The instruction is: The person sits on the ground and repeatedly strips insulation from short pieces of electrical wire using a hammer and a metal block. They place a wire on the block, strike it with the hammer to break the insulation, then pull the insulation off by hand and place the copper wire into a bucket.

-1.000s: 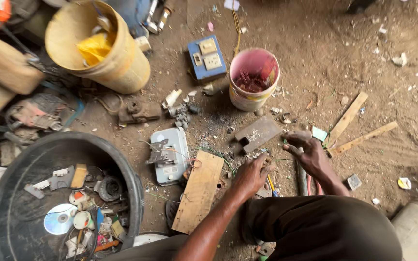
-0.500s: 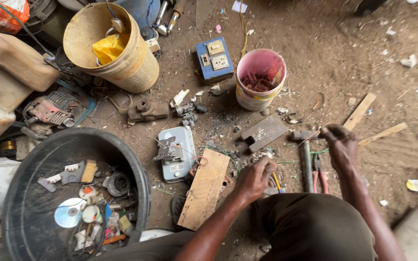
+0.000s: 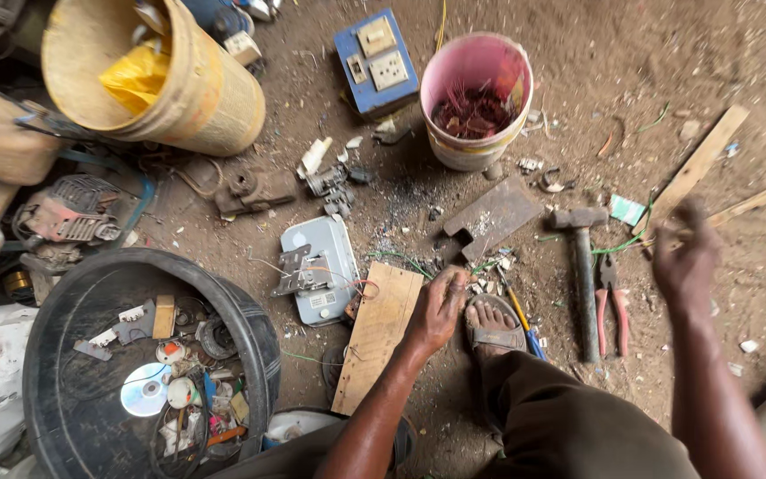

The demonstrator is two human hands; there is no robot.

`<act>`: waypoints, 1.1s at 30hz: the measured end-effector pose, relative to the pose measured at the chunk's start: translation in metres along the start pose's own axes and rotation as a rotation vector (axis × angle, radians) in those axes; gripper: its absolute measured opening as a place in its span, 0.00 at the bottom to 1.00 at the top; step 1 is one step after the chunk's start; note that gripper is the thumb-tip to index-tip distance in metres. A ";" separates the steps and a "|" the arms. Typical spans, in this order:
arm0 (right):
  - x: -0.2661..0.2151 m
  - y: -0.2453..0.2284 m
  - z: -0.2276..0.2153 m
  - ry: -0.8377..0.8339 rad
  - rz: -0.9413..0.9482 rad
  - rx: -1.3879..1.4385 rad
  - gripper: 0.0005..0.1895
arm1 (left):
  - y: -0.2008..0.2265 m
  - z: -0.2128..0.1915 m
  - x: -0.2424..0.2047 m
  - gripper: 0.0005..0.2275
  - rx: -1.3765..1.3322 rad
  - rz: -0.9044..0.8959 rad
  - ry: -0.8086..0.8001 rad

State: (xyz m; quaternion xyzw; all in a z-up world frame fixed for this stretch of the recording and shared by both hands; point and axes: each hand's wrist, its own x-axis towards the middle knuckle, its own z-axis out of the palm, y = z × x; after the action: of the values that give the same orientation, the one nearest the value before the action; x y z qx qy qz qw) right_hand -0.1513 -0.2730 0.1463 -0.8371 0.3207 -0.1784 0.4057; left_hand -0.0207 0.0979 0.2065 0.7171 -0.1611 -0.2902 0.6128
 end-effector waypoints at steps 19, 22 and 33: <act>-0.014 -0.008 0.105 -0.454 0.140 -0.060 0.11 | -0.117 0.078 0.083 0.11 0.057 -0.154 -0.051; -0.009 0.001 0.114 -0.348 -0.008 -0.036 0.11 | -0.107 0.082 0.097 0.07 0.297 -0.294 0.041; -0.112 0.044 0.094 -0.271 0.325 -0.489 0.34 | -0.122 0.088 0.118 0.12 0.688 0.098 0.223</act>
State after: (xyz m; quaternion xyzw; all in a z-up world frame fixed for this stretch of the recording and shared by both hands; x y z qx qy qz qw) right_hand -0.1977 -0.1640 0.0501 -0.8636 0.4268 0.0842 0.2549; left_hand 0.0024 -0.0162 0.0546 0.8999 -0.2157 -0.1096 0.3627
